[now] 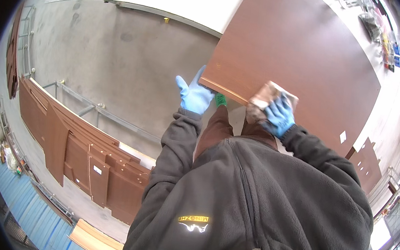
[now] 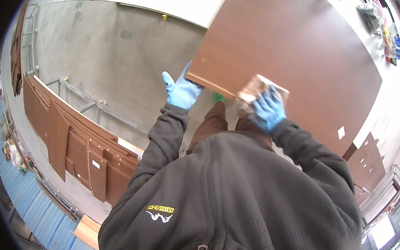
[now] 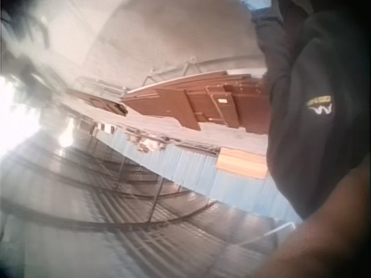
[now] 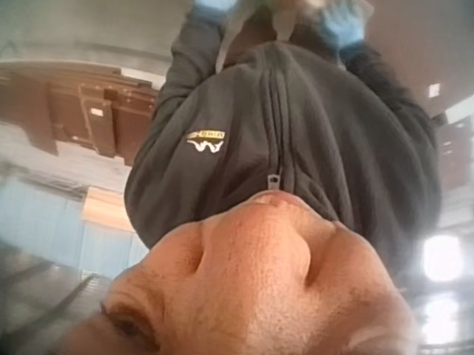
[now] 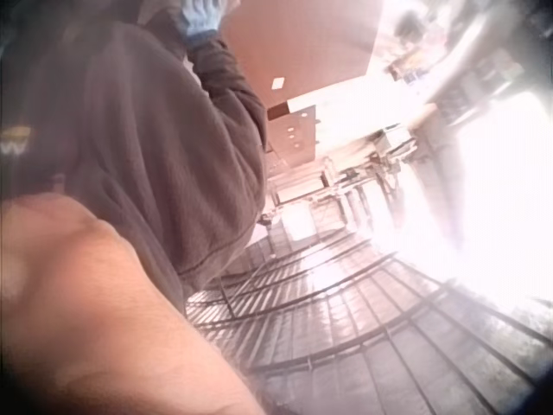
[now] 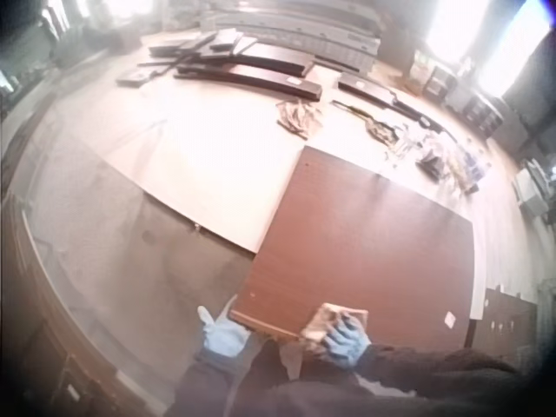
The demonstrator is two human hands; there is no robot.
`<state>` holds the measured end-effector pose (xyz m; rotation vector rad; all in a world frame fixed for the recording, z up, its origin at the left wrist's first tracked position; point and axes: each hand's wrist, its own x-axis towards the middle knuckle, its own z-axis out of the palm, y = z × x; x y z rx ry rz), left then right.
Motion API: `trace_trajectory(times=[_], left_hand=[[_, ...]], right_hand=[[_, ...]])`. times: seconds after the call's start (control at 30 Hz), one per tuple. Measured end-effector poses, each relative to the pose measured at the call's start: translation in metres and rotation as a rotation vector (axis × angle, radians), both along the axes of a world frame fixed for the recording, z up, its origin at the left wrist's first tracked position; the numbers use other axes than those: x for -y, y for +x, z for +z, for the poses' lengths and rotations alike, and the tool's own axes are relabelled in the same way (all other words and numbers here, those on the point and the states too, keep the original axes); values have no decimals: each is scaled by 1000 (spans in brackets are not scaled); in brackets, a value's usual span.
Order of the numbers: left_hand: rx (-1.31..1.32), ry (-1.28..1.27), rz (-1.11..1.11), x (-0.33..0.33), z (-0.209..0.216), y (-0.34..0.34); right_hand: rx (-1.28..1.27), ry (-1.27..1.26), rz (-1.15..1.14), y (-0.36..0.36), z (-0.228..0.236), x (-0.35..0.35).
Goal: The person wipes a large brown wooden panel with a cloth, then moves it to a stack. They repeat the wiping on a smaller panel, apply a brown filler from a tube to a groove, and stack the finished pieces.
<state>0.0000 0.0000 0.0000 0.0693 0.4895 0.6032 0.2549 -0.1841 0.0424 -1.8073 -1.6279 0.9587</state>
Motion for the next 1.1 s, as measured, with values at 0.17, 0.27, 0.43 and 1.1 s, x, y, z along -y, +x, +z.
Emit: trace_trajectory(times=[0.17,0.27,0.43,1.1], left_hand=[[390,-77,-64,-6,-20,-10],[-256,62,-25,-12,-14,-15],[-143,98,-97,-14,-3,-3],[-278,166,-434,-46,-6,-21]], right_hand=[[641,589,215,-80,-18,-116],[524,457,296,-94,-15,-138],[665,338,298,-25,-17,-23],[314,469,107,-60,-20,-91]])
